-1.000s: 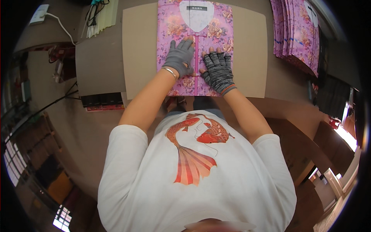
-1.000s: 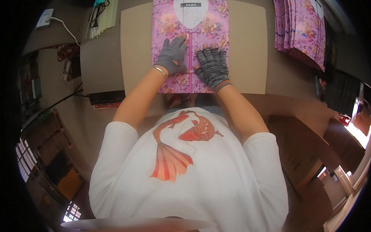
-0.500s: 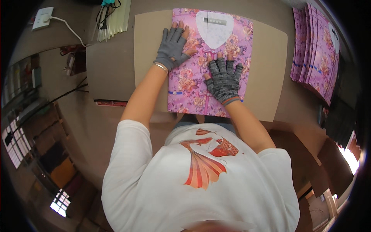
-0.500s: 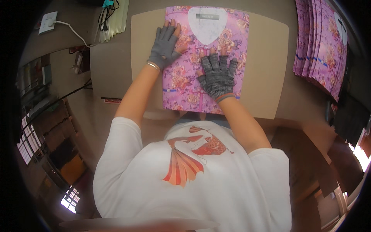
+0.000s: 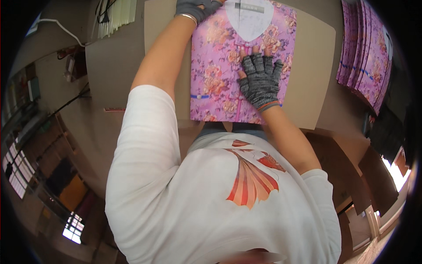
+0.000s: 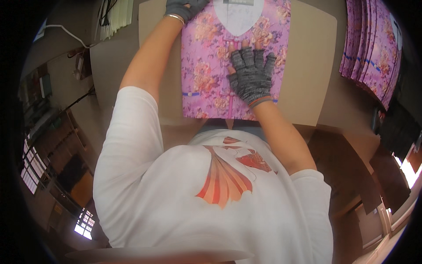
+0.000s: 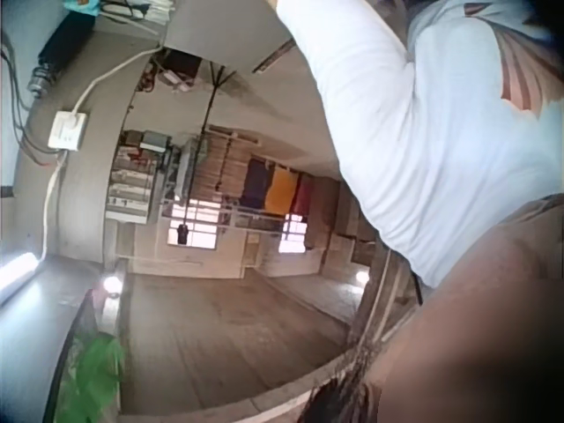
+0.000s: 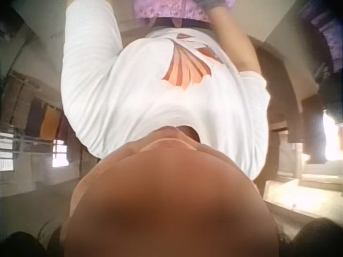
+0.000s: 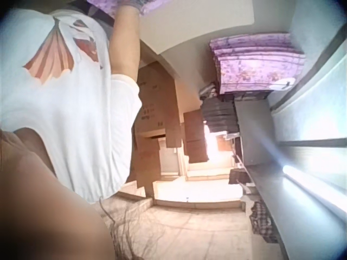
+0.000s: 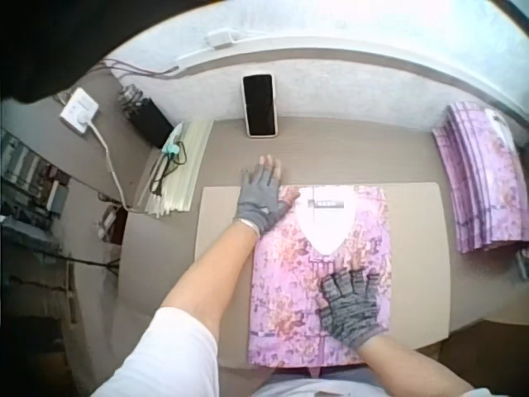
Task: Repeatedly folding paper packaging covers over a cardboard template to ensure uniform shape.
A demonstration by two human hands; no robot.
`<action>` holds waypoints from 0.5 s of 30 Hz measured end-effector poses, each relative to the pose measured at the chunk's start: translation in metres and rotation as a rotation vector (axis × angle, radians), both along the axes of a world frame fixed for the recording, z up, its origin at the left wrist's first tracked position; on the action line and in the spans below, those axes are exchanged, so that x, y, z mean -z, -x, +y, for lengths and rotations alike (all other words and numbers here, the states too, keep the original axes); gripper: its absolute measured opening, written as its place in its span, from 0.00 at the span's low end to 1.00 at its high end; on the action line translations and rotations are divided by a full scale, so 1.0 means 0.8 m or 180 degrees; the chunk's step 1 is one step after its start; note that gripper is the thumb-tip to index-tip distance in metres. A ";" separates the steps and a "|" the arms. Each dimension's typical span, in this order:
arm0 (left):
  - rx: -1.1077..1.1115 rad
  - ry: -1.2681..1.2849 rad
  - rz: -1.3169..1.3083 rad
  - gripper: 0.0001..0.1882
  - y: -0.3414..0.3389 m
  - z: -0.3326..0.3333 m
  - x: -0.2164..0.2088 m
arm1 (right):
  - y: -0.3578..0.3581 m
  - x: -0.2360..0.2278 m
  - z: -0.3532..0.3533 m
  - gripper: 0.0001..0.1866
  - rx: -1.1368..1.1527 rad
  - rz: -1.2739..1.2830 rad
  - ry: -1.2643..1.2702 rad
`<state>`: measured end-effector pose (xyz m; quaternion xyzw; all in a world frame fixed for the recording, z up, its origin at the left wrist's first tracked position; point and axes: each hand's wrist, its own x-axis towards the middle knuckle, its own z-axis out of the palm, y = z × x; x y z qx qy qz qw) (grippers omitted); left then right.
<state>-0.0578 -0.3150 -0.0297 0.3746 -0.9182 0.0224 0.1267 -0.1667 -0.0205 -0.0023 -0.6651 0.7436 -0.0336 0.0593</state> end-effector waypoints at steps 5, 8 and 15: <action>-0.0047 -0.0125 -0.0647 0.51 -0.082 0.173 -0.008 | 0.008 0.013 0.002 0.33 0.0073 0.0229 0.0091; 0.0315 -0.0866 0.0174 0.51 -0.157 0.309 -0.018 | 0.002 0.006 0.003 0.33 0.0089 0.0390 0.0111; 0.0500 -0.1314 0.0346 0.54 -0.223 0.417 -0.029 | -0.002 -0.003 0.004 0.33 0.0212 0.0593 0.0028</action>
